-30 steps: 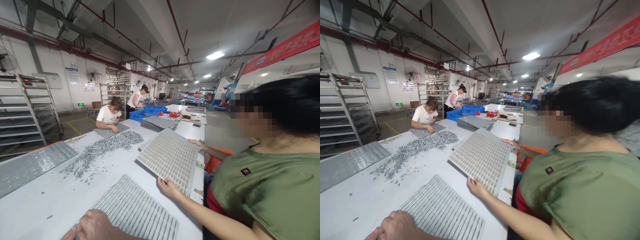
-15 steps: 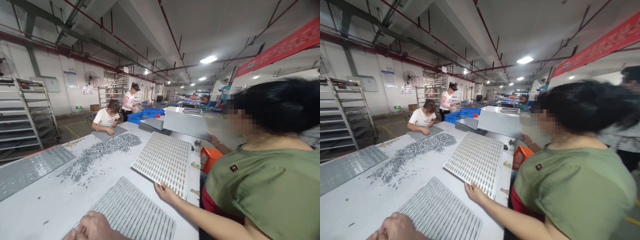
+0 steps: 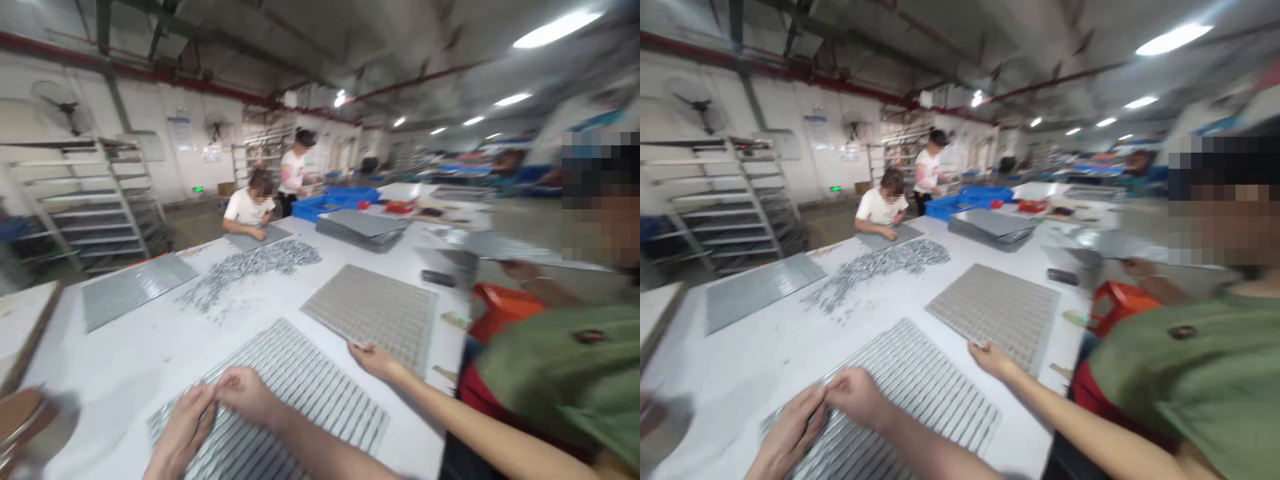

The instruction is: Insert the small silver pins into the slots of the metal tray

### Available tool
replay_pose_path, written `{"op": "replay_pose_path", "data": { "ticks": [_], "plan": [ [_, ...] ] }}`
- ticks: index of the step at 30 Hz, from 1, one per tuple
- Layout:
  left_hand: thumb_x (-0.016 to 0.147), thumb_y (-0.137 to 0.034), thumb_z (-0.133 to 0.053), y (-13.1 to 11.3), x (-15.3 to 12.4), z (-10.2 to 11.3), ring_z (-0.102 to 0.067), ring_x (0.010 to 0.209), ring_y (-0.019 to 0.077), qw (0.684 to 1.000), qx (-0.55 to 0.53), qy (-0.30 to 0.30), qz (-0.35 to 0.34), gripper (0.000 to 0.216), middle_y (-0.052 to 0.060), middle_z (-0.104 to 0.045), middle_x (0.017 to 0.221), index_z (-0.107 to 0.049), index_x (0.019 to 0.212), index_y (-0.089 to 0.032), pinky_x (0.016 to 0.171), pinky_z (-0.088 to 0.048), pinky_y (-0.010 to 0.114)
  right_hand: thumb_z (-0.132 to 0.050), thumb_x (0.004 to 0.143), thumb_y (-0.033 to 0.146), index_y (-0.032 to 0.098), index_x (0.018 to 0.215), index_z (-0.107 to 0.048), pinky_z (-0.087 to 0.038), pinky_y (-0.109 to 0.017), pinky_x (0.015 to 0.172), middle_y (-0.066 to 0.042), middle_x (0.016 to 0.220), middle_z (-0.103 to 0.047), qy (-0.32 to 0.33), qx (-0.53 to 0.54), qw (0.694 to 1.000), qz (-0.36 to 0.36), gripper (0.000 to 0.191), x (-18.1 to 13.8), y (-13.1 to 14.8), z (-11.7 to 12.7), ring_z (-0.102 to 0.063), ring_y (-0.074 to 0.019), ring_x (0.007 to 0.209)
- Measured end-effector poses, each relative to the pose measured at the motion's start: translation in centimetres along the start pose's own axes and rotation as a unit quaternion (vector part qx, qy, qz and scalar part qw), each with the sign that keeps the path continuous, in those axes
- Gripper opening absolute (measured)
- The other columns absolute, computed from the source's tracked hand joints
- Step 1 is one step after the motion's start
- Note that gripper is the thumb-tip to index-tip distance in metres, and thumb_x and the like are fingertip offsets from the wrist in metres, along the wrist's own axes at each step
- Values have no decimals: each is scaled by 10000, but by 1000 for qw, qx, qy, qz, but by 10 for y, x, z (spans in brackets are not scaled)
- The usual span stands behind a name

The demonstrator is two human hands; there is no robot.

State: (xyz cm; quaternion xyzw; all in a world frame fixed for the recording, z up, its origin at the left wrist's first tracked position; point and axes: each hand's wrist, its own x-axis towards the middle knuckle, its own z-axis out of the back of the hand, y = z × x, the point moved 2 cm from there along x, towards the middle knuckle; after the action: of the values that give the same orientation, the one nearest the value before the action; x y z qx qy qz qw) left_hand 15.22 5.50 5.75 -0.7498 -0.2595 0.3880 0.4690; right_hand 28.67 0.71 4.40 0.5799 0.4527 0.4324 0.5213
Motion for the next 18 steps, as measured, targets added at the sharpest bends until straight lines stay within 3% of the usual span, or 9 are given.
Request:
{"op": "replay_pose_path", "data": {
  "ticks": [1, 5, 8, 12, 18],
  "plan": [
    [631, -522, -865, -1, -2, -4, -403, 405, 73, 999, -24, 26, -8, 471, -72, -420, 499, -525, 670, -199, 380, -248, 177, -733, 749, 375, 170, 727, -655, -457, -216, 594, 49, 585, -595, -2, -18, 1000, 3, 220, -4, 2, 4, -561, -108, 583],
    [669, -335, -834, 4, 11, 12, -386, 421, 54, 995, -95, -34, 0, 318, -11, -551, 605, -625, 791, -130, 368, -131, 175, -619, 791, 266, 167, 781, -687, -473, -241, 662, 5, 696, -683, -10, -137, 991, -2, 121, -11, -5, 26, -616, -140, 672],
    [640, -195, -814, 7, 17, 30, -380, 445, 41, 986, -157, -55, -16, 309, 3, -593, 674, -646, 880, -96, 381, -149, 172, -598, 782, 194, 166, 772, -720, -460, -255, 686, -21, 734, -719, 16, -258, 966, -7, 125, -17, -16, 30, -642, -161, 710],
    [653, -205, -857, 8, 18, 38, -378, 476, 24, 979, -186, -78, -41, 363, 17, -632, 761, -630, 918, -104, 409, -199, 168, -592, 807, 161, 180, 796, -753, -435, -253, 694, -29, 776, -748, 42, -349, 936, -10, 163, -24, -20, 18, -662, -170, 742],
    [595, -269, -928, 13, 20, 35, -373, 484, 26, 976, -200, -70, -43, 433, 20, -628, 738, -621, 848, -99, 399, -177, 174, -587, 802, 115, 211, 743, -758, -370, -245, 641, -8, 730, -739, 64, -429, 901, -9, 205, -19, -19, 1, -641, -164, 699]
  ]
}}
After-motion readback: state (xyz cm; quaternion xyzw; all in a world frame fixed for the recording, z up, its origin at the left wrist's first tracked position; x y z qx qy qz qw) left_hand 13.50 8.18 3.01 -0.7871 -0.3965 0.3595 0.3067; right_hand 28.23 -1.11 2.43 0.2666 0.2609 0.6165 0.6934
